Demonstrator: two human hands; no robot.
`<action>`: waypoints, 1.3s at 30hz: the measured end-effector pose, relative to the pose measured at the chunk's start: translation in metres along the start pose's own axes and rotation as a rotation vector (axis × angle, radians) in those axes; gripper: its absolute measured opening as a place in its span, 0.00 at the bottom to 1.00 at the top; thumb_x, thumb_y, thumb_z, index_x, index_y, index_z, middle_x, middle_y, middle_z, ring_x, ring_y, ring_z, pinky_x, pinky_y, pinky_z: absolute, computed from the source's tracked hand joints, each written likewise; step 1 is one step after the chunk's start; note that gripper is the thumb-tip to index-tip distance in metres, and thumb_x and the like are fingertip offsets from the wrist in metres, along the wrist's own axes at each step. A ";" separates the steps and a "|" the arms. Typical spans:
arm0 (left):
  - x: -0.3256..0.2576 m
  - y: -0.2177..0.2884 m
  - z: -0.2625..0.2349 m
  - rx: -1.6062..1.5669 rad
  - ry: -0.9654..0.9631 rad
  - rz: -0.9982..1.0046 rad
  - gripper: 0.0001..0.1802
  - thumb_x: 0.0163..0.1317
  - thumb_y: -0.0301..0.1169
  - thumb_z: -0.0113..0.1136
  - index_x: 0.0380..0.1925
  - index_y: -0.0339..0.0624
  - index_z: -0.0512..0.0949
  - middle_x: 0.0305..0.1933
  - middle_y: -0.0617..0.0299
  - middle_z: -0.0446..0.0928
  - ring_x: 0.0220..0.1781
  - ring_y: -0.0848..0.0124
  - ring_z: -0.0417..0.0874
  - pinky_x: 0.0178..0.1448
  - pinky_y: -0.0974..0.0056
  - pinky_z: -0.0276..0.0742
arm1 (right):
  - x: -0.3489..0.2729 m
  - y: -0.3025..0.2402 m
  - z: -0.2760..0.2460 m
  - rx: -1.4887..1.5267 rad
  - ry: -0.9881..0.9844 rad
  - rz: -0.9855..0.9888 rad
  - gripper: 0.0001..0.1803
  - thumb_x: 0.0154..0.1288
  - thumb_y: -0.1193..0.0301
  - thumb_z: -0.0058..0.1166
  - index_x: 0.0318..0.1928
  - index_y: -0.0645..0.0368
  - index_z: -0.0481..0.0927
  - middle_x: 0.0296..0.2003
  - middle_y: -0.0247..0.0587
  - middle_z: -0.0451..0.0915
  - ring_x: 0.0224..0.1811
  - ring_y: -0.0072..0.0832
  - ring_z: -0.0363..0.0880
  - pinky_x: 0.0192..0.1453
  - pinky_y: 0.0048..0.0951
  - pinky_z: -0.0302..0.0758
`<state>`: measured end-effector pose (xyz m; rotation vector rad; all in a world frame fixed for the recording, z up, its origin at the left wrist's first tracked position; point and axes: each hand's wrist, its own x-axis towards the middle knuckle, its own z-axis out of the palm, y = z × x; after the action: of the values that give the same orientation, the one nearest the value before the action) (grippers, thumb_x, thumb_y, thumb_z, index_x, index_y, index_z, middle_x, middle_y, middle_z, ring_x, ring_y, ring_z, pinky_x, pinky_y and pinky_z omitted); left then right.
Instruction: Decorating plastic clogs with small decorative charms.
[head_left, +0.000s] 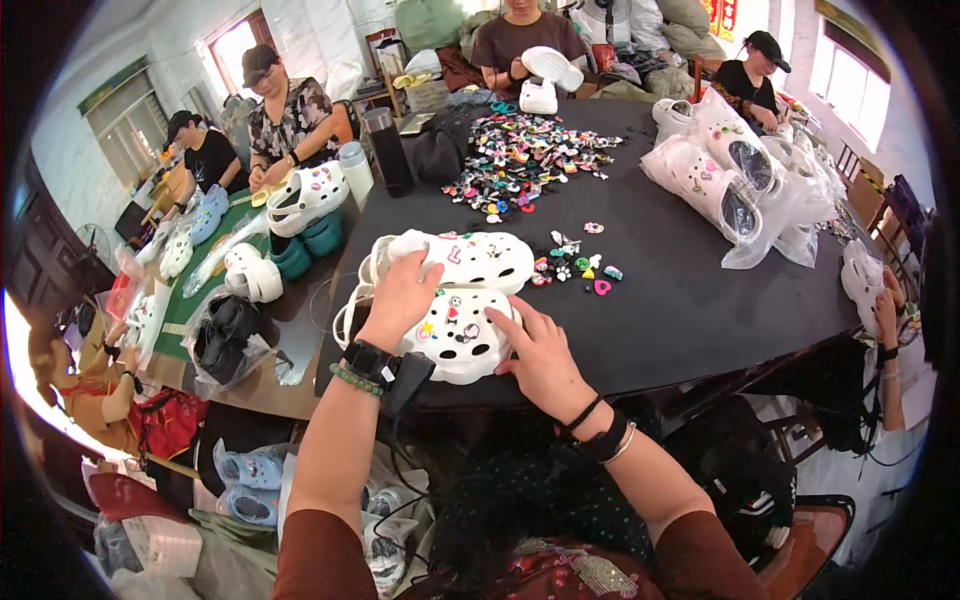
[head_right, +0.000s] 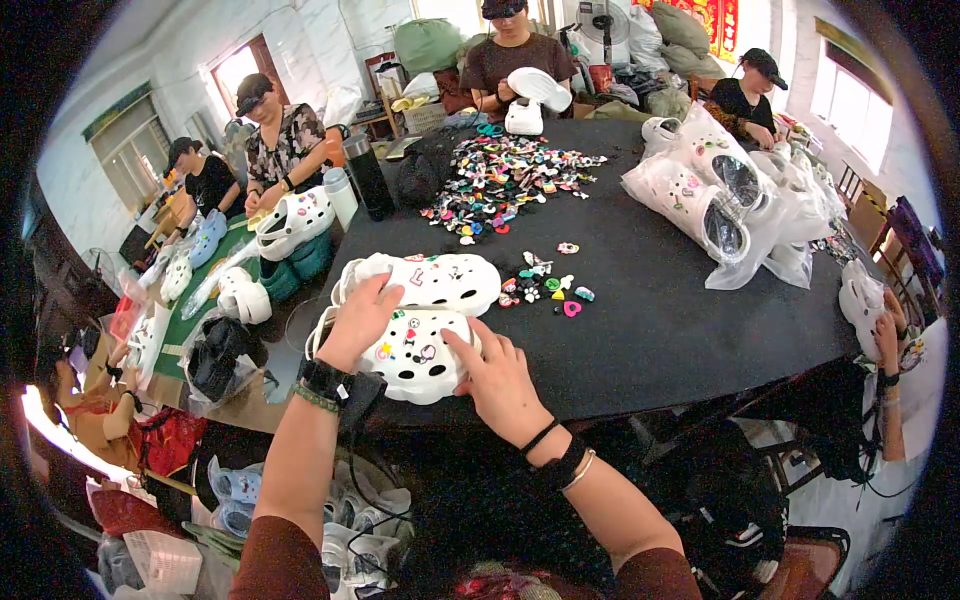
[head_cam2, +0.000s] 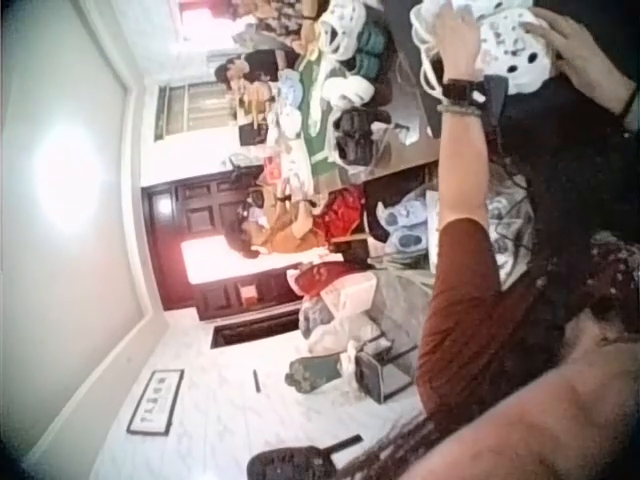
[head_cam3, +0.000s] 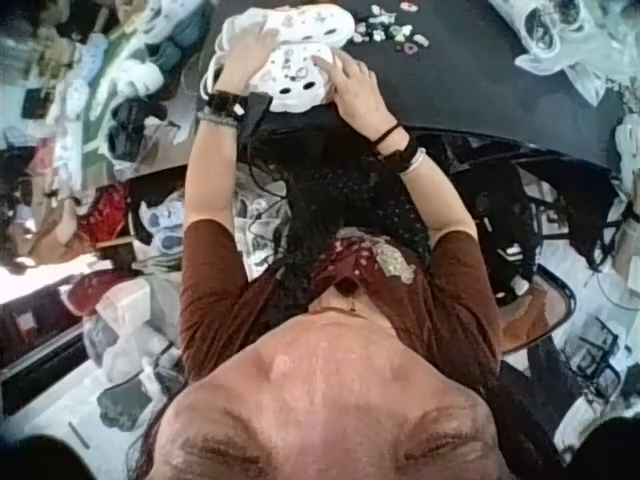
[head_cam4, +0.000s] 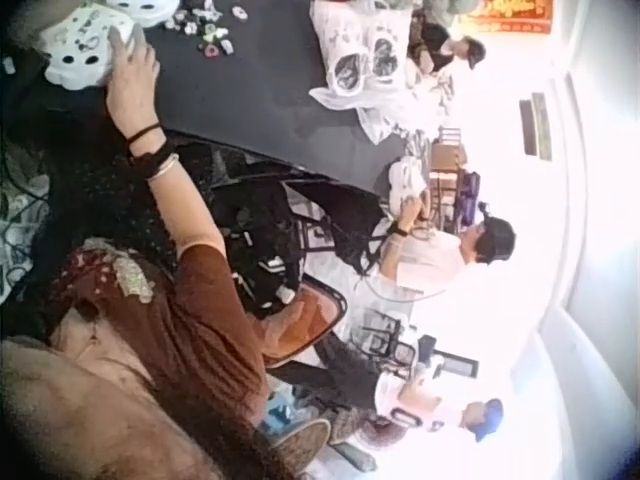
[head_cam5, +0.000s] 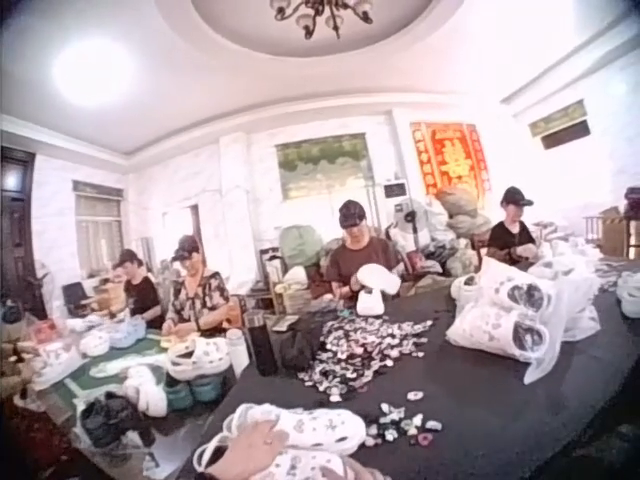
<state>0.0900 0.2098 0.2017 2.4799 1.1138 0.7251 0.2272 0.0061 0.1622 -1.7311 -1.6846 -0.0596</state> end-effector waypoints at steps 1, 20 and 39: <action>0.001 -0.002 0.001 -0.044 -0.013 -0.028 0.28 0.65 0.48 0.54 0.53 0.34 0.75 0.50 0.43 0.78 0.58 0.47 0.76 0.60 0.51 0.71 | -0.001 0.001 0.000 0.059 -0.024 0.008 0.42 0.51 0.75 0.65 0.68 0.44 0.65 0.65 0.50 0.62 0.62 0.48 0.66 0.60 0.47 0.67; -0.012 -0.005 -0.005 -0.431 -0.016 -0.167 0.17 0.63 0.34 0.62 0.46 0.30 0.80 0.37 0.60 0.82 0.37 0.77 0.79 0.43 0.71 0.74 | -0.016 0.010 0.009 0.117 0.043 -0.019 0.48 0.49 0.71 0.70 0.71 0.50 0.59 0.68 0.53 0.59 0.61 0.46 0.68 0.62 0.42 0.67; -0.013 -0.009 0.005 -0.311 0.137 0.000 0.13 0.59 0.34 0.63 0.35 0.33 0.81 0.33 0.51 0.81 0.32 0.60 0.79 0.37 0.60 0.72 | -0.013 0.014 0.003 0.223 0.024 -0.041 0.48 0.51 0.66 0.71 0.71 0.50 0.59 0.68 0.57 0.58 0.67 0.50 0.63 0.66 0.44 0.64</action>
<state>0.0800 0.2058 0.1893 2.1964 0.9618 0.9984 0.2361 -0.0020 0.1476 -1.5245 -1.6431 0.0856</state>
